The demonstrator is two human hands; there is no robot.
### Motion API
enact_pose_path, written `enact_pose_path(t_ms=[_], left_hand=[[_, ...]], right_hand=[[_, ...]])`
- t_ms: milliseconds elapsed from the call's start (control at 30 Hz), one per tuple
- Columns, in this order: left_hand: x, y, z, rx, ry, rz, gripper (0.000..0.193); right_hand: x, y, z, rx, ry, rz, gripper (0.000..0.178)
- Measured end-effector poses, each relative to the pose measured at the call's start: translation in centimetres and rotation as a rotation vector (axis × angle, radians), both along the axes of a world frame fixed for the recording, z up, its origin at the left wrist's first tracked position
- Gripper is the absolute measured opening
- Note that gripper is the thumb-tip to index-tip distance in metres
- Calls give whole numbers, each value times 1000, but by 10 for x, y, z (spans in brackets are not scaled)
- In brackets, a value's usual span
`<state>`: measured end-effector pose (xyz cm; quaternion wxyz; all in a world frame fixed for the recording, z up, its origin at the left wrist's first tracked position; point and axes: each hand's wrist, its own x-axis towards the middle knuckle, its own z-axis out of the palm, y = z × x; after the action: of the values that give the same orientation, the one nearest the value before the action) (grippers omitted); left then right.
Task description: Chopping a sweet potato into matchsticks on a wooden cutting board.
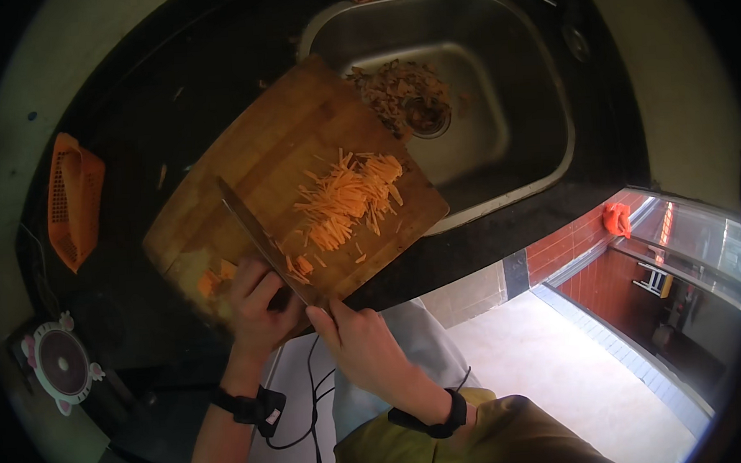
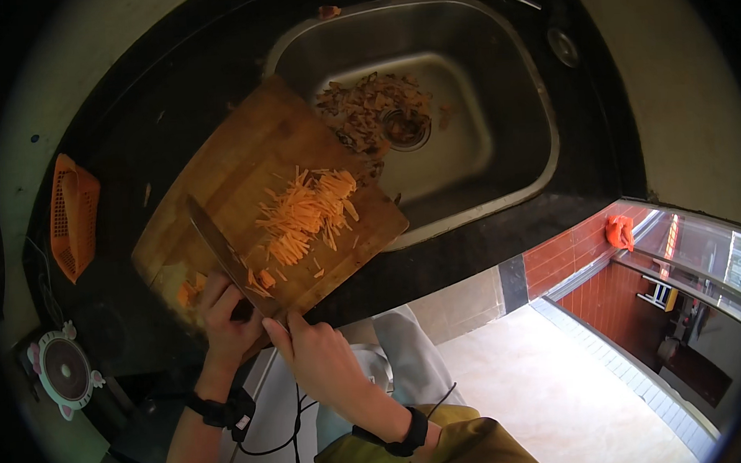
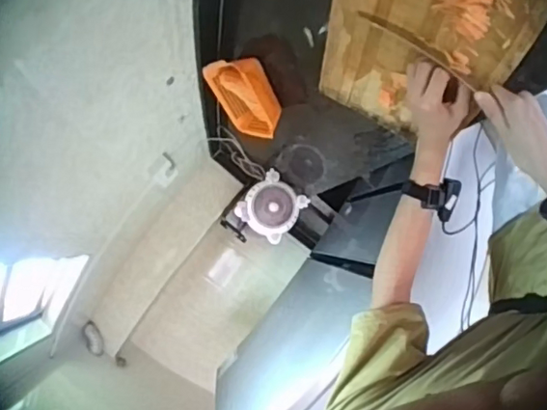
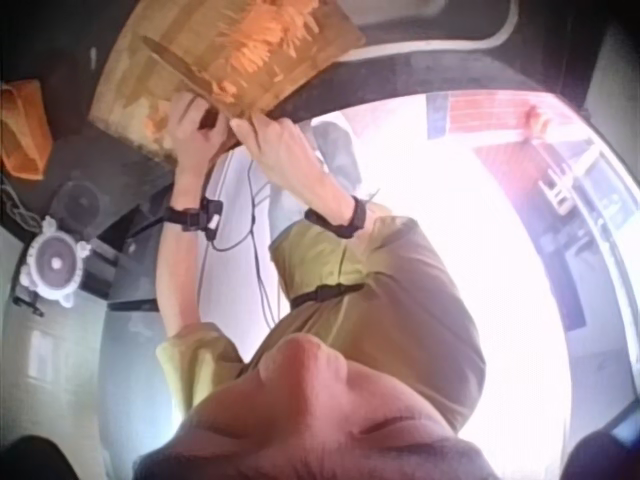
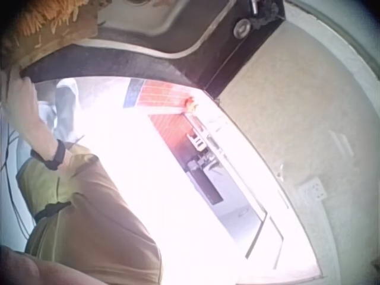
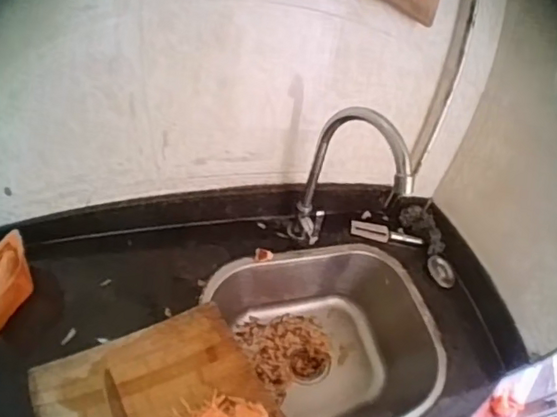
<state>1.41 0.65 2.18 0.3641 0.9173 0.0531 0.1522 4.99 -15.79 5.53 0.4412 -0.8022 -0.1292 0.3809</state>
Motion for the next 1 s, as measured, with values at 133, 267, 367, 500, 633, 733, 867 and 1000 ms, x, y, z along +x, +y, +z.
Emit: enact_pose_path(t_ms=[133,267,367,500,633,733,867,1000], left_hand=[[-2,1,-1,-12,20,16,26],[-3,0,-2,2,20,5,26],[-4,1,-1,-1,36,-5,25],[-3,1,-2,16,24,14,24],[-1,-1,-1,5,25,-4,25],[-1,-1,-2,-6,23,7,25],[-1,-4,-3,0,28,-5,25],[-9,-1,-6,-36,-5,39,22]], right_hand=[[-3,3,0,27,-41,5,41],[-2,2,-9,6,-75,4,40],[-2,3,-9,-24,-109,0,40],[-4,5,-13,-20,-59,8,41],[-4,5,-4,25,-16,-31,41],[-5,5,-3,32,-4,-36,41],[-4,0,-8,25,-62,-30,40],[-7,6,-10,-62,-117,12,40]])
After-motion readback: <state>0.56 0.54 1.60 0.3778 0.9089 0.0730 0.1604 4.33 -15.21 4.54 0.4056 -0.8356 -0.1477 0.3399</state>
